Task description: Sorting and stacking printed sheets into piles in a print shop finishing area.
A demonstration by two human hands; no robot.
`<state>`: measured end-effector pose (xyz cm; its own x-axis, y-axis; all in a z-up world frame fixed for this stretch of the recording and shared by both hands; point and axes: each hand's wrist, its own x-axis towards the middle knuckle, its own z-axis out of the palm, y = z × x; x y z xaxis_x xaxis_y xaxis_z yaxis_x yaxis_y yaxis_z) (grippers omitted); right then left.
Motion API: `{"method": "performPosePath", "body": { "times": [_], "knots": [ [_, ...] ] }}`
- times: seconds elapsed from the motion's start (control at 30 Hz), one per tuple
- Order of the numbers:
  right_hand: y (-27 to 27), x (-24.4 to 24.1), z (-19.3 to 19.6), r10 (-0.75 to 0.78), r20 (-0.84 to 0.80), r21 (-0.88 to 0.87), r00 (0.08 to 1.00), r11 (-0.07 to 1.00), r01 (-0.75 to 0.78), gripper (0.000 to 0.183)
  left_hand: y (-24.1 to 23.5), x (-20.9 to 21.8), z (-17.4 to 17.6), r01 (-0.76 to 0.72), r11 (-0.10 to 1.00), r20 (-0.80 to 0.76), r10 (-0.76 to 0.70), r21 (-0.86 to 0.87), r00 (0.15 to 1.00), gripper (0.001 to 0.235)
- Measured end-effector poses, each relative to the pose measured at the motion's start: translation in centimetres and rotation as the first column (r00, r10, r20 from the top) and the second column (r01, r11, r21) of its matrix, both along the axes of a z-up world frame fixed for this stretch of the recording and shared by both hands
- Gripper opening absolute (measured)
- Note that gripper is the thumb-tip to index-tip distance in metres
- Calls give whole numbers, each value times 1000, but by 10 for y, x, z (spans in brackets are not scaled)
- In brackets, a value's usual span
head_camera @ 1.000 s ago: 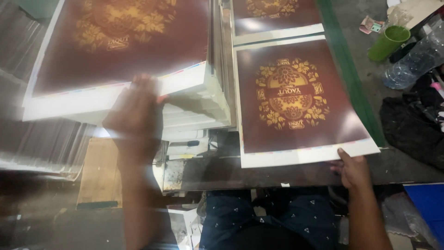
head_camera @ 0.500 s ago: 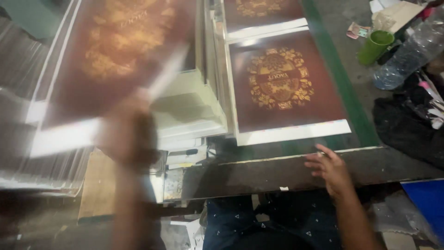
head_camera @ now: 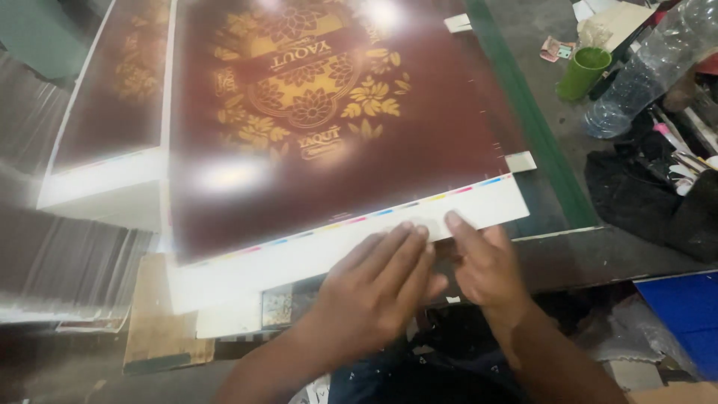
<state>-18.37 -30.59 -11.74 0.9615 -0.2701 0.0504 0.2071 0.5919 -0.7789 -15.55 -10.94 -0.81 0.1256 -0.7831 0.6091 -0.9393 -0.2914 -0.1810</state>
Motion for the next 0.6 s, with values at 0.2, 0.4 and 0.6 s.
{"method": "performPosePath", "body": {
  "times": [0.2,0.4,0.6],
  "knots": [
    [-57,-4,-70,-96,-46,-33,994,995,95,30,64,-27,30,-43,999,-103,40,-26,994,40],
    [-135,-49,-190,-220,-209,-20,953,975,221,26,110,37,0,-426,890,-199,393,-166,898,29],
    [-167,-105,-206,-354,-221,-16,909,933,360,34,101,113,-19,-640,765,17,643,-75,766,45]
  ]
}}
